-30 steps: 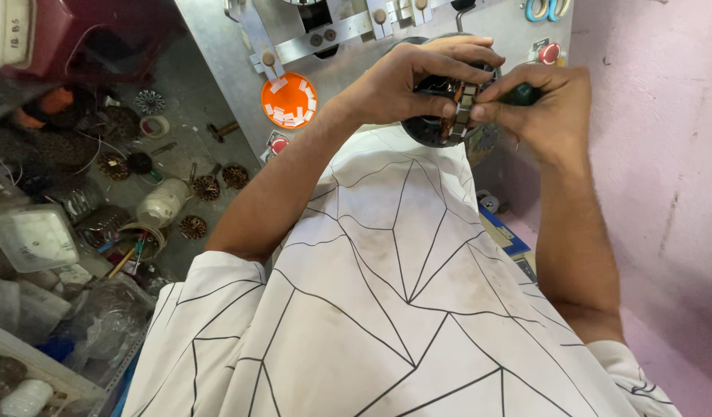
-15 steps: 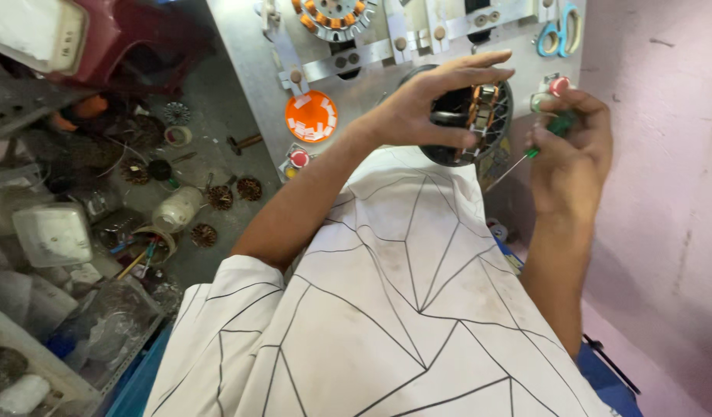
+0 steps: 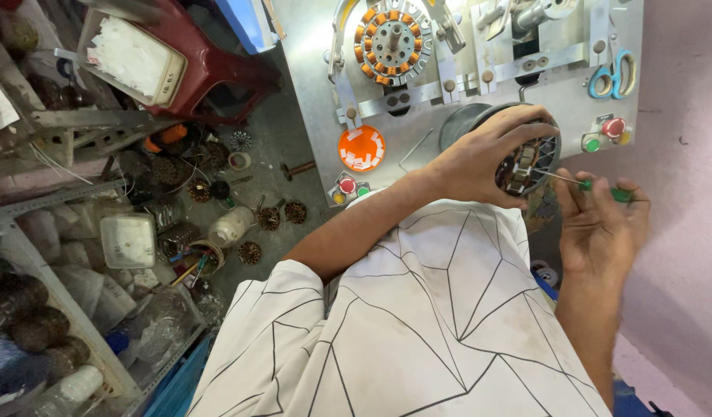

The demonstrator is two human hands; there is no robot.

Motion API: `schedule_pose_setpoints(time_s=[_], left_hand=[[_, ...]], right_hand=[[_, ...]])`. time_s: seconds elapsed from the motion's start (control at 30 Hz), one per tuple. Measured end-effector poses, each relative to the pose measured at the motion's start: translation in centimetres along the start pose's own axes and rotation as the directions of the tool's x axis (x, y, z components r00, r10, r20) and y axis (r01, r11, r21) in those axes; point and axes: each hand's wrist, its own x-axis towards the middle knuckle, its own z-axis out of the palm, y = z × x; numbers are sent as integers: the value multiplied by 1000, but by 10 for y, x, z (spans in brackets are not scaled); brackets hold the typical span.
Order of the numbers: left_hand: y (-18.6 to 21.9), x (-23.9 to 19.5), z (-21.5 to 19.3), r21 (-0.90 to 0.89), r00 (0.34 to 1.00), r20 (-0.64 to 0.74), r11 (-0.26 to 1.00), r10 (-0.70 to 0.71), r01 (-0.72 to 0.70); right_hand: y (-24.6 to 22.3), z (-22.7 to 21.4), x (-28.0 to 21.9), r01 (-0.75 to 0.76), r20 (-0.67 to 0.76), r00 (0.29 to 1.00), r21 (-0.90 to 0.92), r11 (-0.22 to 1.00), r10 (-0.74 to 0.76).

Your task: The person works on the internal wiring of an electric motor component at a workstation, using a small screwdriver and scissors to strip and connect wires within the copper-wound core.

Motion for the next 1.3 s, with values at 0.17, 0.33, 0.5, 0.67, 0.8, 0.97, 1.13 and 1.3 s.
schedule_pose_setpoints(time_s=[0.17,0.33,0.5,0.67,0.8,0.97,1.13,1.3], left_hand=[[-1,4,-7,-72,999,38,997,-10,12],[0,-2,-16,-219,999,-46,976,-3,-7],[-20,-28,-13,-170,778,-546,950,-311,260],[-61,-46,-32,-390,292,-748,751,-596,533],[-82,-29,-44,-100,353,-851,779,-389,619],[-106,14,-55,-186,156,-921,754,-358,631],[-113,12,-58,-141,205,-919,764,-338,629],[-114,12,-60,-129,227,-917,783,-327,609]], right_hand=[[9,16,-13,246,64,969,-206,947,-238],[7,40,-26,388,121,921,-352,852,-370],[1,50,-38,380,126,925,-339,860,-359],[-1,52,-34,320,49,946,-311,895,-321],[4,47,-31,326,95,945,-376,867,-314],[6,48,-31,336,121,942,-355,872,-313],[2,50,-33,327,79,944,-340,882,-319],[1,60,-36,296,-7,949,-332,895,-316]])
